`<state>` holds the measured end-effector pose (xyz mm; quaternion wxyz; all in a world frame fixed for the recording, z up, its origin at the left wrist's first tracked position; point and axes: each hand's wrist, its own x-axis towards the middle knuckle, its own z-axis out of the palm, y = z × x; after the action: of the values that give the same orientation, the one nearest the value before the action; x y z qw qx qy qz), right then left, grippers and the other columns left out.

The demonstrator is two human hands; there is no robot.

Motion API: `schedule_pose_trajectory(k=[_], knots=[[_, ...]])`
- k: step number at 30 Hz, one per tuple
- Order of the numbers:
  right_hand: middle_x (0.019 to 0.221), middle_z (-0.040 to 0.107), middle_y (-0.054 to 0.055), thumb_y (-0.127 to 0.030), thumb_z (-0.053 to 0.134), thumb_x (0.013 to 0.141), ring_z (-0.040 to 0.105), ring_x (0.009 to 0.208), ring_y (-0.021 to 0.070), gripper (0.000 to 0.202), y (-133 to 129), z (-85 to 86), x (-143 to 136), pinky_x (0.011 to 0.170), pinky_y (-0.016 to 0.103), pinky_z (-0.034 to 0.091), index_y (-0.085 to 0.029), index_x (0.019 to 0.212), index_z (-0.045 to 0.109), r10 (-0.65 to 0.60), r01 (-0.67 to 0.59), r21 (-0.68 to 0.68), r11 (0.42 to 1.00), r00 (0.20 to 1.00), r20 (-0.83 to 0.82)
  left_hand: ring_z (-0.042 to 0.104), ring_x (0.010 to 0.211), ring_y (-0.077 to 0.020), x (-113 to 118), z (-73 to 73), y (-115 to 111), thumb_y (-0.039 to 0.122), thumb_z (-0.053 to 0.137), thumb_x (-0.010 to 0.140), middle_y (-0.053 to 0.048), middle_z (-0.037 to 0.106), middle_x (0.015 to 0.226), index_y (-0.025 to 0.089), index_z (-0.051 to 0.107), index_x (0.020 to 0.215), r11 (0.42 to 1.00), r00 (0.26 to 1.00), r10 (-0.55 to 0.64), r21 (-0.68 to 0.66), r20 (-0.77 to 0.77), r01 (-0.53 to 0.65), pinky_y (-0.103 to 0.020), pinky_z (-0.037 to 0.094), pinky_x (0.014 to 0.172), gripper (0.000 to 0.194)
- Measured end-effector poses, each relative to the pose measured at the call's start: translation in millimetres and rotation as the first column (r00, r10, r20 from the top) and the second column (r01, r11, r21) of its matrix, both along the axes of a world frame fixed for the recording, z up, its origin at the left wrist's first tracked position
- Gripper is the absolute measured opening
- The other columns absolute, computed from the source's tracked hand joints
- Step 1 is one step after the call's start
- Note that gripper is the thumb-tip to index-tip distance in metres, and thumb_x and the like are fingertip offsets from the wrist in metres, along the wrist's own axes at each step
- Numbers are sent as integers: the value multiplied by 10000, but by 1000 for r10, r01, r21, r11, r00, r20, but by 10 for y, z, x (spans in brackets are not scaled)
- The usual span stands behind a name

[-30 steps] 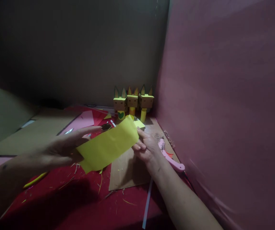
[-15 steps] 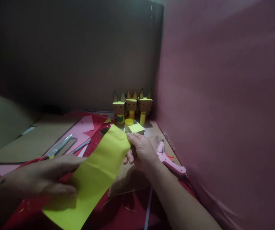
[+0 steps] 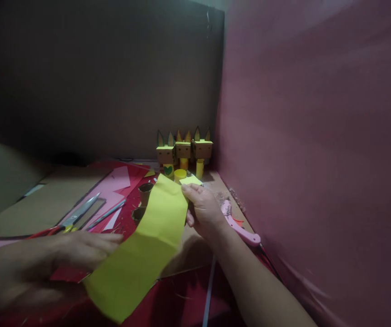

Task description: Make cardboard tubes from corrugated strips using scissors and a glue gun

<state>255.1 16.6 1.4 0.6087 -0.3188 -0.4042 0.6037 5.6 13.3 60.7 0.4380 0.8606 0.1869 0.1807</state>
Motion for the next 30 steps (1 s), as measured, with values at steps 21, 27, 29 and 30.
schedule_pose_trajectory(k=[21,27,29,30], knots=[[815,707,10,-142,859,552,657,639,147,637,-216,-94,-237,614,266,529,-204,1140,622,396,-394,-43,918,913,98,467,499,-73,363,-351,-59,378,683,770,32,554,591,166,637,718,725,700,684,-301,206,-619,-156,390,438,222],[987,700,32,-128,775,694,687,782,156,650,-262,-68,-239,695,264,558,-254,1276,515,438,-443,47,895,894,93,460,492,-76,393,-368,-23,328,678,783,59,539,598,225,629,972,708,649,702,-377,292,-597,-156,378,430,221],[1005,700,38,-145,761,717,687,786,150,618,-258,-73,-237,695,249,556,-248,1276,518,419,-424,57,904,904,88,501,525,-86,416,-360,-28,334,662,792,46,569,637,217,620,988,714,673,690,-404,267,-572,-170,413,462,232],[1001,703,41,-154,757,723,689,775,148,604,-253,-81,-234,688,246,556,-242,1273,524,420,-424,49,904,904,83,509,528,-87,425,-351,-33,343,652,798,37,588,659,213,616,992,720,690,680,-405,248,-564,-173,417,464,236]])
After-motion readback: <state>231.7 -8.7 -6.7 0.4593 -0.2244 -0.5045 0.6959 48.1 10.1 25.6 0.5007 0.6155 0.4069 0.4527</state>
